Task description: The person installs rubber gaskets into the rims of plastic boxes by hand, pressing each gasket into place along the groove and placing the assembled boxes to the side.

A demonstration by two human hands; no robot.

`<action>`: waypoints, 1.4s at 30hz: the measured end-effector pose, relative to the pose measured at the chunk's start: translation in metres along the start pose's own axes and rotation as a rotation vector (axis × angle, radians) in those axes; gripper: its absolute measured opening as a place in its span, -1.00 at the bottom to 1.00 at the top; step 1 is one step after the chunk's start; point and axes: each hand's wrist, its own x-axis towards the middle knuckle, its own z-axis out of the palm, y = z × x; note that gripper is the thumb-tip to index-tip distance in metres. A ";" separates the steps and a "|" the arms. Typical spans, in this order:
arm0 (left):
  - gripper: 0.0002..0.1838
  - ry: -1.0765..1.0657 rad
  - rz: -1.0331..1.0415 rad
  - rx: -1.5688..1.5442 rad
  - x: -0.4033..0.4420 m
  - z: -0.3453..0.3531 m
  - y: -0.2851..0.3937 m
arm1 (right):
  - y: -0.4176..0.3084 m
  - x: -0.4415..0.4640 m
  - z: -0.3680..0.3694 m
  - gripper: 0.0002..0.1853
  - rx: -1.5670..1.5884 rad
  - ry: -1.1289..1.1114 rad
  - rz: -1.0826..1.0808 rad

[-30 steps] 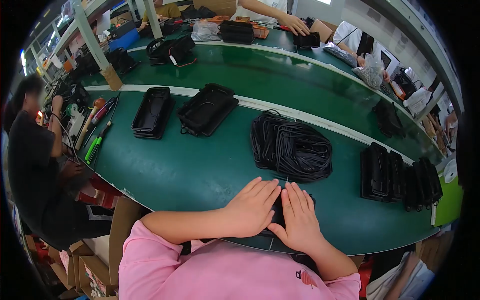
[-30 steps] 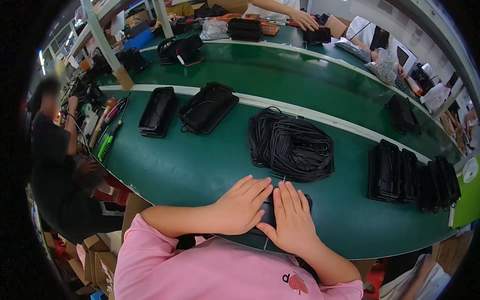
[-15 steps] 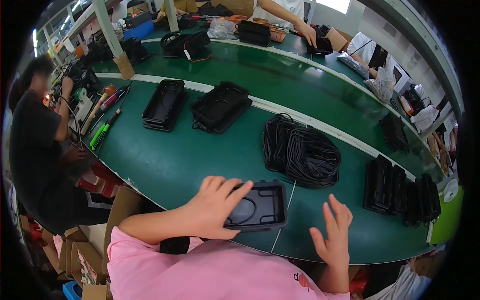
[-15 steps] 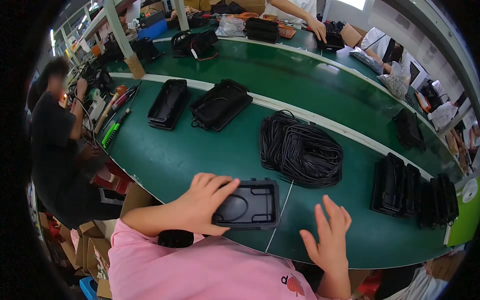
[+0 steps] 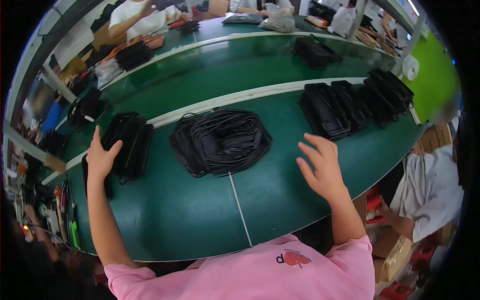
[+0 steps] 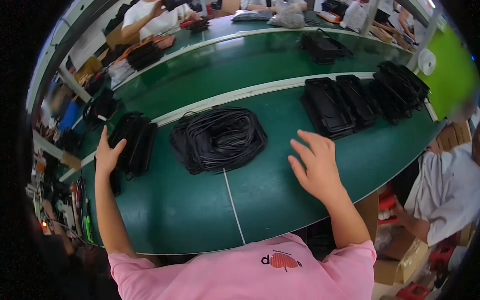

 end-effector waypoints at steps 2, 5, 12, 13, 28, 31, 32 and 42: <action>0.02 -0.051 0.028 -0.008 0.011 0.001 -0.006 | 0.028 0.003 0.001 -0.57 -0.164 0.097 0.095; 0.01 -0.085 0.026 0.030 0.017 0.003 -0.011 | 0.079 -0.001 0.011 -0.56 -0.327 0.133 0.181; -0.29 0.342 0.263 0.249 -0.003 0.003 -0.003 | 0.073 -0.008 0.005 -0.78 -0.174 -0.177 0.119; -0.33 0.401 0.333 0.205 -0.011 -0.001 0.006 | 0.056 -0.014 -0.008 -0.78 -0.123 -0.238 0.095; -0.88 0.215 0.753 -0.346 -0.076 0.061 0.155 | -0.053 -0.049 -0.030 -0.83 0.260 -0.634 -0.394; -0.86 0.186 0.686 -0.284 -0.073 0.076 0.173 | -0.052 -0.031 -0.025 -0.79 0.253 -0.667 -0.469; -0.86 0.187 0.687 -0.289 -0.072 0.079 0.176 | -0.050 -0.024 -0.025 -0.74 0.253 -0.723 -0.514; -0.90 0.116 0.648 -0.340 -0.077 0.069 0.187 | -0.008 0.079 0.018 -0.88 0.709 -0.418 -0.292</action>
